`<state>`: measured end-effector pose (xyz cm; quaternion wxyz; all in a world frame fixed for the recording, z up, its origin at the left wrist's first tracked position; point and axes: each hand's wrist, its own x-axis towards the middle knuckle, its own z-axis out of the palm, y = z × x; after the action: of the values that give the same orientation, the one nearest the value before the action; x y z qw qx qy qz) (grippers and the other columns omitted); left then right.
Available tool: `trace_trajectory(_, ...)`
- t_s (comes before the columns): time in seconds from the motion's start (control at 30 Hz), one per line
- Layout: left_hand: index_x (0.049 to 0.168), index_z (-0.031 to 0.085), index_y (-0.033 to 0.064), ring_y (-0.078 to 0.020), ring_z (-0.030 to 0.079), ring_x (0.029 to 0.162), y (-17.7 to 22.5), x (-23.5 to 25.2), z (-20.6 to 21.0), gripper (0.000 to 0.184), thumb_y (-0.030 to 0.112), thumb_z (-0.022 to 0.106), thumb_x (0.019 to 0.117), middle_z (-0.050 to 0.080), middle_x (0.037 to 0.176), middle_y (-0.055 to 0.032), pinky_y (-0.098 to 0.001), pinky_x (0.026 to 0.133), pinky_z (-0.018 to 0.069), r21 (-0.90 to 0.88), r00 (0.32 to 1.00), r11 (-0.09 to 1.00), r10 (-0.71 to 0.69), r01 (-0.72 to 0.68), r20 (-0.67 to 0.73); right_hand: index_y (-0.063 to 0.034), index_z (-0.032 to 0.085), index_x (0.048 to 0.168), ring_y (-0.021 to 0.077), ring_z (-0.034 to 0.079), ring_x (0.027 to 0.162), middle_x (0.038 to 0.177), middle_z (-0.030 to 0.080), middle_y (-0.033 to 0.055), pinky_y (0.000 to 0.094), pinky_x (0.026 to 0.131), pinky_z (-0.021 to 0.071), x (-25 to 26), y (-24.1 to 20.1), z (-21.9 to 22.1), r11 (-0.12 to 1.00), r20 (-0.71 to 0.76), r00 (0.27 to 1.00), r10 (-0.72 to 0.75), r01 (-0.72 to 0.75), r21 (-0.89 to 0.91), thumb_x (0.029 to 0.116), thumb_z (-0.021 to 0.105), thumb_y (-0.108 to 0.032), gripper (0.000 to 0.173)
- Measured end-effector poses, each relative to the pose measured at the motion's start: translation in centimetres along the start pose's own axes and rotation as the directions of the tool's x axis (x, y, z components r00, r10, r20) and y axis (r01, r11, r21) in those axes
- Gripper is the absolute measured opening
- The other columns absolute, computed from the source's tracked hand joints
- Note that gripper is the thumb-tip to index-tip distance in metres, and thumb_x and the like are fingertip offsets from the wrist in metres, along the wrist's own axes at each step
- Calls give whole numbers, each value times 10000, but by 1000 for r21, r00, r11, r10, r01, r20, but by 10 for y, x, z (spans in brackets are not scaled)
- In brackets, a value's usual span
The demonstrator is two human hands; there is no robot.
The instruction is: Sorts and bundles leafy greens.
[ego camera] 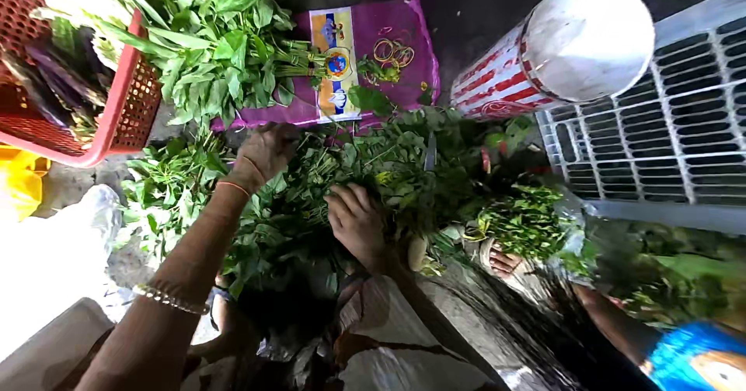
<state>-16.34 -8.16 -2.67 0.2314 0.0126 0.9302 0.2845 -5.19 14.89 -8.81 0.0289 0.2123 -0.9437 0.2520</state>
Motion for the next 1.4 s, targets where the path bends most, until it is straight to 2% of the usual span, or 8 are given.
trace_trajectory(0.2, 1611, 302, 156, -502, 488, 1346, -2, 7, 41, 840, 382, 742, 933, 400, 1559, -271, -745, 1051, 361, 139, 934, 952, -296, 272, 201, -90, 675, 1299, 419, 600, 1220, 1268, 675, 166, 645, 932, 463, 21, 11, 26, 993, 303, 948, 99, -75, -90, 1012, 591, -265, 347)
trace_trajectory(0.4, 1311, 638, 33, -393, 625, 1160, -6, -13, 40, 351, 158, 682, 985, 655, 1259, -228, -599, 988, 476, -118, 863, 959, -174, 258, 474, -60, 728, 1193, 417, 539, 1316, 1292, 671, 166, 675, 997, 411, -12, 4, -14, 977, 633, 744, 214, -180, -119, 1020, 541, -274, 333)
trace_trajectory(0.53, 1349, 630, 40, -308, 637, 1190, -30, -33, 76, 418, 54, 715, 939, 641, 1324, -190, -499, 1034, 499, -405, 952, 901, -30, 158, 305, -42, 751, 1147, 434, 649, 1135, 1152, 707, 204, 606, 855, 543, -7, 5, -12, 962, 459, 847, 268, -263, -75, 979, 609, -202, 272)
trace_trajectory(0.7, 1490, 512, 75, -352, 522, 1341, -9, -55, 105, 681, 251, 781, 889, 520, 1470, -222, -520, 1112, 440, -467, 962, 845, -185, 259, 199, 0, 580, 1400, 397, 639, 1201, 1332, 637, 231, 561, 1002, 496, 24, -1, -22, 843, 670, 595, 443, -532, -85, 1058, 502, -256, 434)
trace_trajectory(0.93, 1377, 624, 205, -433, 417, 1406, 38, -30, 101, 577, 445, 768, 872, 572, 1440, -123, -771, 1017, 303, 238, 957, 963, -180, 124, 228, 1, 484, 1408, 127, 561, 661, 1112, 599, 159, 283, 568, 492, -1, 14, 17, 121, 596, 479, 645, -834, 539, 1010, 644, -166, 461)
trace_trajectory(1.17, 1251, 639, -64, -386, 683, 916, -5, -27, 65, 323, 78, 653, 960, 687, 1033, -263, -575, 847, 540, -263, 988, 965, 40, 1, 150, -21, 475, 1363, 217, 697, 774, 1085, 650, 177, 307, 578, 567, 16, 8, -6, -96, 658, 476, 583, -765, 637, 978, 643, -18, 421)
trace_trajectory(1.3, 1316, 585, -83, -264, 634, 1009, -9, -20, 50, 325, 68, 509, 1038, 663, 1117, -232, -458, 944, 495, -445, 962, 873, -87, 198, 259, -112, 275, 1523, 191, 647, 724, 988, 644, 129, 316, 586, 528, 27, 7, 9, -272, 703, 484, 522, -686, 675, 937, 657, 12, 711)
trace_trajectory(1.4, 1384, 543, -11, -277, 620, 1078, 1, -27, 50, 446, 84, 605, 952, 639, 1207, -210, -467, 949, 502, -479, 948, 860, -16, 175, 317, -48, 520, 1208, 78, 488, 510, 634, 529, 13, 222, 493, 424, 35, 1, 14, -252, 697, 508, 507, -686, 683, 961, 621, 6, 271)
